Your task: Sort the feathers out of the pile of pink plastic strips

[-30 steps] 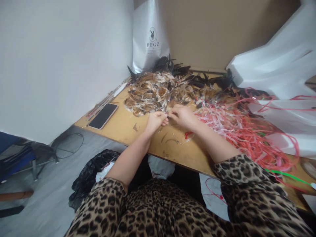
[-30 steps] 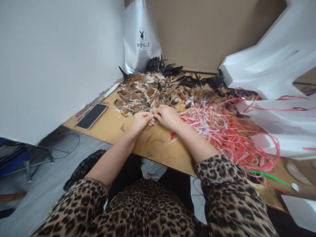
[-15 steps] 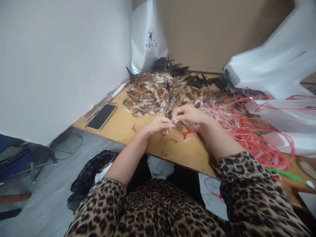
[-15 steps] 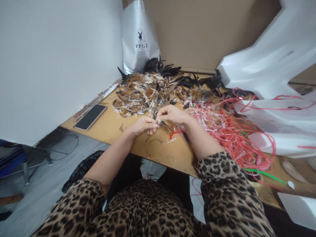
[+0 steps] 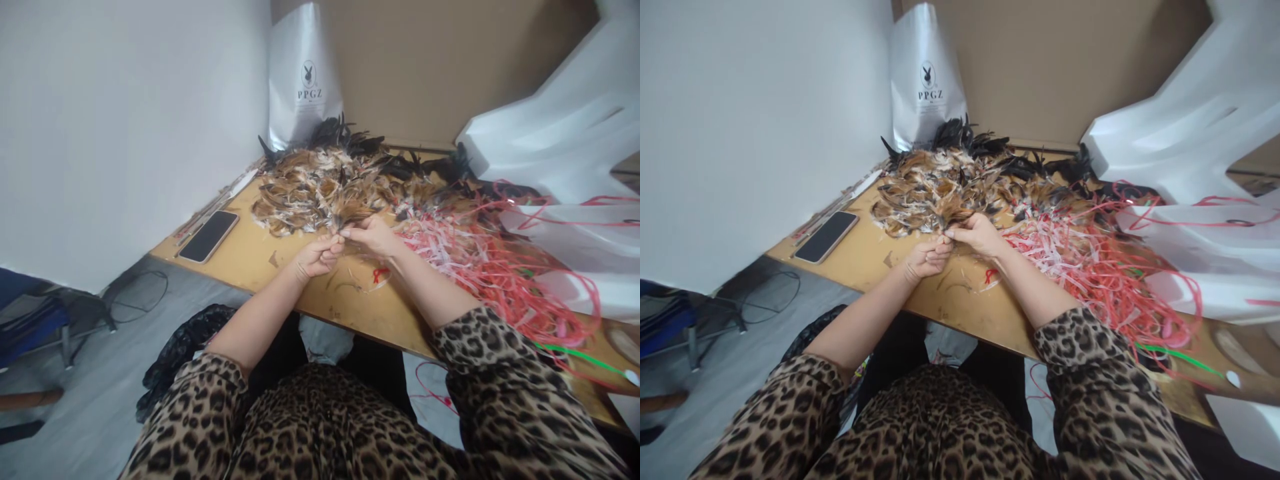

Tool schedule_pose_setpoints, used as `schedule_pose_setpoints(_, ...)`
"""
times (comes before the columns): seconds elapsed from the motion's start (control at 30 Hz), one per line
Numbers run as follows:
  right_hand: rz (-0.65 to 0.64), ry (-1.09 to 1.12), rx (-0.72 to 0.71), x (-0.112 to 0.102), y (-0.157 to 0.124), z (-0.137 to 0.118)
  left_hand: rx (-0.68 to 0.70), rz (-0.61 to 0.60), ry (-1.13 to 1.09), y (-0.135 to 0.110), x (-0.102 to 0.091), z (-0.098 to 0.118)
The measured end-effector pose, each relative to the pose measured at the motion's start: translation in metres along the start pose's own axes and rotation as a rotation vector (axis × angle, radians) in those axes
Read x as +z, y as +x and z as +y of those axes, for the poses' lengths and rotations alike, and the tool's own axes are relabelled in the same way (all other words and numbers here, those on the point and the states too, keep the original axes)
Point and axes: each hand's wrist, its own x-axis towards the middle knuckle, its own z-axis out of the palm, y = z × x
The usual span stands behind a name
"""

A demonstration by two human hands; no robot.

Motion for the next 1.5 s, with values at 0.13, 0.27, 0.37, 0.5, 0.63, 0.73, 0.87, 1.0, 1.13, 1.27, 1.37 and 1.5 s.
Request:
schedule_pose_setpoints(0.13,0.066,-0.003,-0.036,-0.005,0.002,-0.002,0.06,0.073,0.128,0.003,-0.002,0.002)
schedule_pose_setpoints(0.27,0.133,-0.093,-0.025,-0.012,0.004,0.003,0.18,0.216,0.435,0.005,-0.005,0.003)
schedule_pose_setpoints(0.37,0.146,-0.156,-0.008,-0.015,0.004,0.004,0.218,0.309,0.651,0.006,-0.007,0.003)
schedule_pose_setpoints(0.5,0.166,-0.21,0.051,-0.016,0.004,0.005,0.229,0.343,0.636,0.008,-0.012,0.004)
schedule_pose_setpoints(0.63,0.232,-0.188,0.168,-0.011,0.006,0.013,0.269,0.32,0.512,0.011,-0.014,0.004)
schedule_pose_setpoints(0.73,0.245,-0.056,0.247,-0.007,0.008,0.022,0.356,0.342,0.477,0.013,-0.011,0.003)
schedule_pose_setpoints(0.87,0.238,0.145,0.335,-0.006,0.009,0.029,0.409,0.332,0.469,0.013,-0.008,0.001)
schedule_pose_setpoints(1.0,0.205,0.294,0.431,-0.009,0.008,0.031,0.398,0.289,0.463,0.013,-0.008,0.001)
schedule_pose_setpoints(1.13,0.105,0.355,0.497,-0.012,0.007,0.03,0.403,0.317,0.551,0.013,-0.007,0.001)
schedule_pose_setpoints(1.27,0.087,0.2,0.527,-0.015,0.005,0.028,0.392,0.348,0.659,0.014,-0.008,-0.001)
schedule_pose_setpoints(1.37,0.063,-0.089,0.513,-0.019,0.004,0.026,0.319,0.352,0.709,0.016,-0.013,-0.003)
schedule_pose_setpoints(1.5,0.002,-0.38,0.39,-0.029,0.003,0.023,0.28,0.396,0.709,0.018,-0.017,-0.004)
